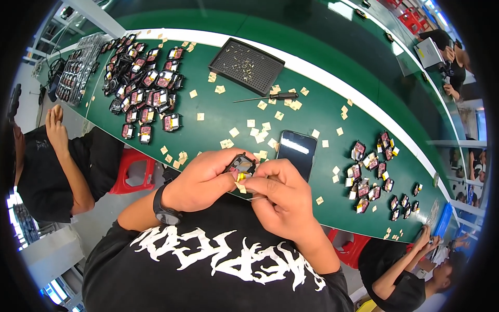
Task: Assemble small electronic components, specifically attaching connectors and cleaning circuit boards at a factory workstation.
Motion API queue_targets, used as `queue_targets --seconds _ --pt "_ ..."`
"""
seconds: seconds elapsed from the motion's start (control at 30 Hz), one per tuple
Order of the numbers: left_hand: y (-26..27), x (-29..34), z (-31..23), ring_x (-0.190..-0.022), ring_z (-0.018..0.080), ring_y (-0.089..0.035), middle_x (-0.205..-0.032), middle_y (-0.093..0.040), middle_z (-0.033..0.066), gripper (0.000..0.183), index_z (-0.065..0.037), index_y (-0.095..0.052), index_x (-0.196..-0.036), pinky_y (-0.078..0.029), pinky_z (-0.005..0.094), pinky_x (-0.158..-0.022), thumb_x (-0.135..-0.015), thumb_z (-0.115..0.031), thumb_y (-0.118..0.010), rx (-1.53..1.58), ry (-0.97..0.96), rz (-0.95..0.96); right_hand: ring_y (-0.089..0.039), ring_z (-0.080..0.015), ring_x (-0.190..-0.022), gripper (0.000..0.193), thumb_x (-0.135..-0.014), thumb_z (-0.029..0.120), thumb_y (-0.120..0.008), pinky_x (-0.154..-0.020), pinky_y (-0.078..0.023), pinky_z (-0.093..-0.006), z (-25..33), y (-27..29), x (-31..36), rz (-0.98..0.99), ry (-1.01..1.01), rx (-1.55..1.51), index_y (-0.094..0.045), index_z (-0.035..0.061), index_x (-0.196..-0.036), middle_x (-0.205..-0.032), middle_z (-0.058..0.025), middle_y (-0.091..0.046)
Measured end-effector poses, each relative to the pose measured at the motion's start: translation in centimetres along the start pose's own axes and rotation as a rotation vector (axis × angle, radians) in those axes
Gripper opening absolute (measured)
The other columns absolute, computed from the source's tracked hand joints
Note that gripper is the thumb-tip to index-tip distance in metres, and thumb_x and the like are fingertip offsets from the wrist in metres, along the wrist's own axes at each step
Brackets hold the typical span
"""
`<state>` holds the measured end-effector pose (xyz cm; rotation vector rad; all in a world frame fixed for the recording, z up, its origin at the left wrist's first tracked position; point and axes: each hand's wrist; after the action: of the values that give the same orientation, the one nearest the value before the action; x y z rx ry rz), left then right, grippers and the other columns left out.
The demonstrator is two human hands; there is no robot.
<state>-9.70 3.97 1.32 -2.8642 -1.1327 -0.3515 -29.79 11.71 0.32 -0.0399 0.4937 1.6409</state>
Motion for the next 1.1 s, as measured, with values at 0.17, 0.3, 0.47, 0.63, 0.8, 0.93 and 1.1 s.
queue_targets --seconds 0.17,0.3,0.47,0.63,0.8,0.93,1.1 --pt "-0.2 0.3 -0.2 -0.079 0.0215 -0.064 -0.090 -0.067 0.0120 0.036 0.001 -0.058 -0.128 -0.051 0.0337 -0.074 -0.093 -0.003 -0.052 -0.112 -0.118 -0.008 -0.064 -0.0138 -0.077 0.027 -0.080 -0.014 -0.070 -0.063 -0.050 -0.0242 -0.3 0.4 -0.3 -0.062 0.004 0.046 -0.074 -0.0008 -0.103 -0.104 -0.0100 -0.061" --pt "-0.3 0.2 -0.3 -0.081 0.0293 -0.067 -0.093 -0.067 0.0158 0.037 0.002 -0.056 -0.128 -0.052 0.0365 -0.074 -0.092 -0.003 -0.053 -0.178 -0.191 0.010 -0.066 -0.0137 -0.075 0.023 -0.080 -0.009 -0.077 -0.059 -0.051 -0.0241 0.7 0.0 -0.8 -0.171 -0.071 0.195 -0.073 0.0011 -0.101 -0.096 -0.0080 -0.065" --pt "-0.7 0.5 -0.1 -0.083 0.0324 -0.067 -0.094 -0.068 0.0177 0.038 0.003 -0.056 -0.129 -0.052 0.0390 -0.074 -0.091 -0.004 -0.055 -0.248 -0.280 -0.075 -0.066 -0.0167 -0.072 0.026 -0.075 -0.009 -0.079 -0.057 -0.053 -0.0270 -0.1 -0.7 -0.8 -0.195 0.095 0.338 -0.072 0.0025 -0.097 -0.092 -0.0080 -0.065" --pt "-0.8 0.6 0.3 -0.083 0.0332 -0.067 -0.094 -0.068 0.0184 0.040 0.003 -0.056 -0.130 -0.053 0.0393 -0.075 -0.091 -0.004 -0.055 -0.265 -0.275 -0.080 -0.065 -0.0192 -0.069 0.027 -0.070 -0.010 -0.079 -0.056 -0.054 -0.0284 -0.1 -1.0 -0.7 -0.184 0.143 0.388 -0.070 0.0020 -0.093 -0.089 -0.0083 -0.065" --pt "-0.8 0.5 0.4 -0.086 0.0452 -0.061 -0.095 -0.066 0.0224 0.032 0.001 -0.055 -0.123 -0.048 0.0497 -0.077 -0.092 -0.007 -0.052 -0.191 -0.261 -0.080 -0.061 -0.0114 -0.065 0.023 -0.070 -0.009 -0.077 -0.051 -0.048 -0.0255 -0.4 -0.9 -0.3 -0.189 0.022 0.255 -0.070 0.0016 -0.089 -0.089 -0.0067 -0.064" --pt "-0.4 0.5 -0.1 -0.072 0.0221 -0.062 -0.084 -0.063 0.0119 0.037 0.001 -0.058 -0.130 -0.050 0.0333 -0.070 -0.093 -0.005 -0.056 -0.207 -0.206 -0.078 -0.048 -0.0030 -0.060 0.018 -0.077 -0.009 -0.073 -0.051 -0.036 -0.0188 -0.8 -0.7 -0.1 -0.320 -0.097 0.094 -0.070 -0.0002 -0.092 -0.096 -0.0060 -0.064" --pt "0.0 0.6 0.2 -0.070 0.0084 -0.052 -0.081 -0.059 0.0020 0.033 0.000 -0.061 -0.126 -0.045 0.0272 -0.065 -0.095 -0.005 -0.052 0.089 0.057 -0.012 -0.046 -0.0044 -0.058 0.036 -0.078 -0.015 -0.066 -0.052 -0.038 -0.0213 -0.1 0.0 -0.3 -0.212 -0.071 0.044 -0.072 0.0018 -0.109 -0.109 -0.0082 -0.061"
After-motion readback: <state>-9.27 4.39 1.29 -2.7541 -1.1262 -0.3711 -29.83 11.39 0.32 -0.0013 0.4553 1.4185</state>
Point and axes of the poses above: each hand's wrist, its own x-axis away from the middle knuckle, its own y-axis out of the back of the hand, z = x × y
